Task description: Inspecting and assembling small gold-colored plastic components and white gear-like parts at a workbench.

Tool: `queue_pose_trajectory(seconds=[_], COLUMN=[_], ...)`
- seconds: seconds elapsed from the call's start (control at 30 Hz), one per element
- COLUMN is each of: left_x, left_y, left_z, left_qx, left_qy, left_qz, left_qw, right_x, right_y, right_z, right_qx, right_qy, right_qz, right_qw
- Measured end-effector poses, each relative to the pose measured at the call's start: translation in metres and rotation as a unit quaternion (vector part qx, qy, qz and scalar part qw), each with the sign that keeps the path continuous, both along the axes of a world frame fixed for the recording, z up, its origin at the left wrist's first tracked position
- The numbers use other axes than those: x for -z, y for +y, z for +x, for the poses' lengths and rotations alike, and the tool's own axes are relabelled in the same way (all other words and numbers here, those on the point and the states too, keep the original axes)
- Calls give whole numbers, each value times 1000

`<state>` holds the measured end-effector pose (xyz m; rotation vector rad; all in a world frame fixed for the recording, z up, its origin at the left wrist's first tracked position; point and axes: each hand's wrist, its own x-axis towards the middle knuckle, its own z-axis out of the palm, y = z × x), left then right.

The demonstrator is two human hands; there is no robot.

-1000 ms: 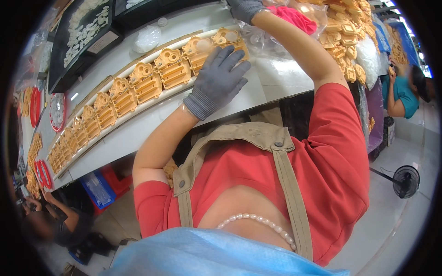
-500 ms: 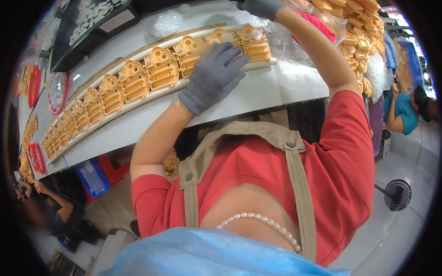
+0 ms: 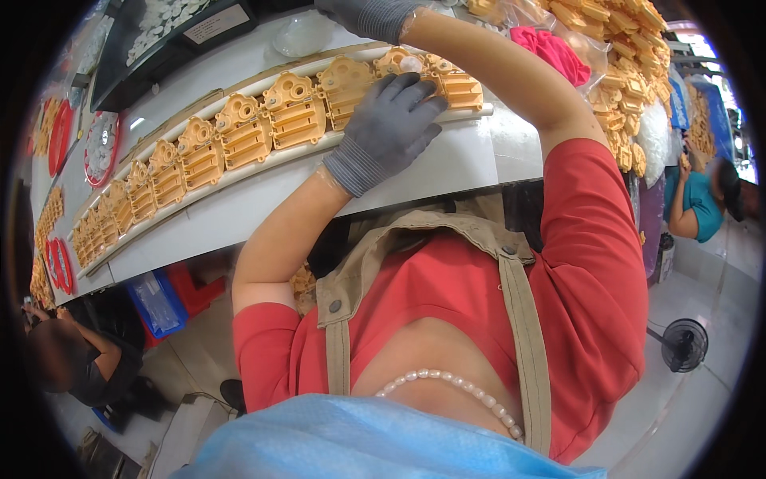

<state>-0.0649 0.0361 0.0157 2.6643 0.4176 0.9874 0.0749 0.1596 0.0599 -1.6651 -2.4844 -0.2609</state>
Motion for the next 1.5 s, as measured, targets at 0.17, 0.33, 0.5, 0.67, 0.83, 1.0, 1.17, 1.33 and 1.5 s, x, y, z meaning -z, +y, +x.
queue_pose_trajectory(seconds=[0.17,0.33,0.5,0.67,0.83,1.0,1.17,1.33,1.5], left_x=[3,5,5,6,10,10,12,12,10], left_y=[0,1,2,1,1,2,3,3,3], left_z=[1,2,1,4,3,3,7,6,11], left_qx=[3,1,3,11,8,12,17,20,31], left_qy=[2,9,21,24,43,83,85,63,51], left_qz=[3,1,-2,-4,-3,18,32,23,33], left_qw=[1000,1000,1000,1000,999,996,996,998,998], right_x=[-5,28,29,29,16,-24,8,2,38], right_y=[-1,11,14,17,6,-20,-16,-13,-1], right_z=[0,6,-4,16,32,43,54,36,50], right_qx=[-9,14,113,73,-14,83,-57,27,42], right_qy=[196,289,491,711,741,503,299,261,376], right_qz=[-42,-48,-240,-407,-510,-521,-456,-515,-546], right_qw=[980,956,830,568,436,684,836,816,747])
